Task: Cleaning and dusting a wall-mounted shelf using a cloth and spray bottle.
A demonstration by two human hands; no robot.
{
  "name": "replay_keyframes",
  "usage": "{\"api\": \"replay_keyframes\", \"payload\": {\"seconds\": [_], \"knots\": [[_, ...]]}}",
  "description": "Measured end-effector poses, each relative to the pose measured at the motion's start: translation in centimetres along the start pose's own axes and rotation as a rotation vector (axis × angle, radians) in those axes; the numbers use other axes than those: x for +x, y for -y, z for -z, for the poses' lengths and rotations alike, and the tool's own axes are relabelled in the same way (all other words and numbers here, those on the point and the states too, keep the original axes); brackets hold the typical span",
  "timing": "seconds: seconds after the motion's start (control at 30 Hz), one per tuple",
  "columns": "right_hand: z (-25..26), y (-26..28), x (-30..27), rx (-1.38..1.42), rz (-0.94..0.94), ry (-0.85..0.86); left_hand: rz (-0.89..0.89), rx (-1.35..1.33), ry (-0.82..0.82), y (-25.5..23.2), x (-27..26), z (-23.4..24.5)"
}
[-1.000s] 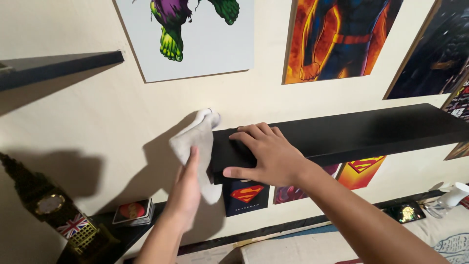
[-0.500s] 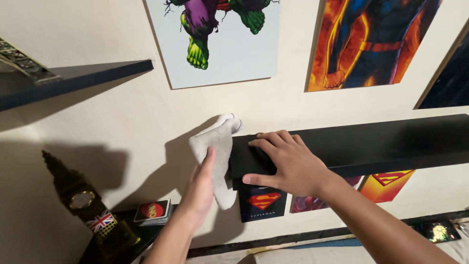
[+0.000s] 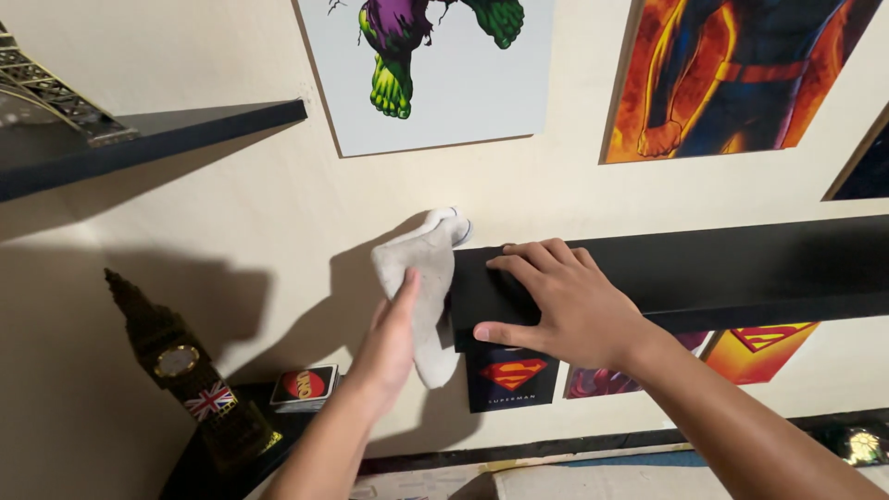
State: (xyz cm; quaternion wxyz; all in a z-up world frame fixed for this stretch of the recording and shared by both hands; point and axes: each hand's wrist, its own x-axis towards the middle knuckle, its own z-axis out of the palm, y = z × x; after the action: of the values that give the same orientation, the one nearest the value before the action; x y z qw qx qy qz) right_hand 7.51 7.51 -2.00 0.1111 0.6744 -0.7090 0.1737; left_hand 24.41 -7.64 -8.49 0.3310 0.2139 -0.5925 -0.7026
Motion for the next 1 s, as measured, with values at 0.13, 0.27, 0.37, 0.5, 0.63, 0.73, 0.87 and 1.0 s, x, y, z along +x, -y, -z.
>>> {"api": "replay_keyframes", "payload": {"seconds": [0.13, 0.27, 0.37, 0.5, 0.63, 0.73, 0.87, 1.0], "knots": [[-0.2, 0.3, -0.1, 0.004, 0.005, 0.001, 0.036, 0.116, -0.090, -1.0, -2.9, 0.2], [-0.2, 0.0, 0.1, -0.007, -0.012, 0.004, 0.151, -0.102, 0.004, -1.9, -5.9, 0.5], [-0.4, 0.0, 0.1, -0.006, -0.001, -0.004, 0.077, -0.071, 0.037, -0.6, -4.0, 0.5], [-0.2, 0.4, 0.0, 0.004, -0.010, -0.008, 0.026, 0.037, -0.051, 0.0, -0.2, -0.1], [-0.3, 0.5, -0.4, 0.004, -0.028, 0.017, 0.104, 0.133, -0.066, -0.8, -2.6, 0.3], [-0.1, 0.1, 0.0, -0.003, 0.002, -0.006, 0.018, -0.037, 0.118, -1.8, -4.1, 1.0], [-0.5, 0.3, 0.3, 0.002, 0.011, -0.020, 0.093, -0.089, 0.124, -2.2, -2.9, 1.3], [-0.5, 0.4, 0.1, 0.013, -0.015, -0.006, 0.032, -0.062, 0.097, -1.8, -0.3, 0.3]]}}
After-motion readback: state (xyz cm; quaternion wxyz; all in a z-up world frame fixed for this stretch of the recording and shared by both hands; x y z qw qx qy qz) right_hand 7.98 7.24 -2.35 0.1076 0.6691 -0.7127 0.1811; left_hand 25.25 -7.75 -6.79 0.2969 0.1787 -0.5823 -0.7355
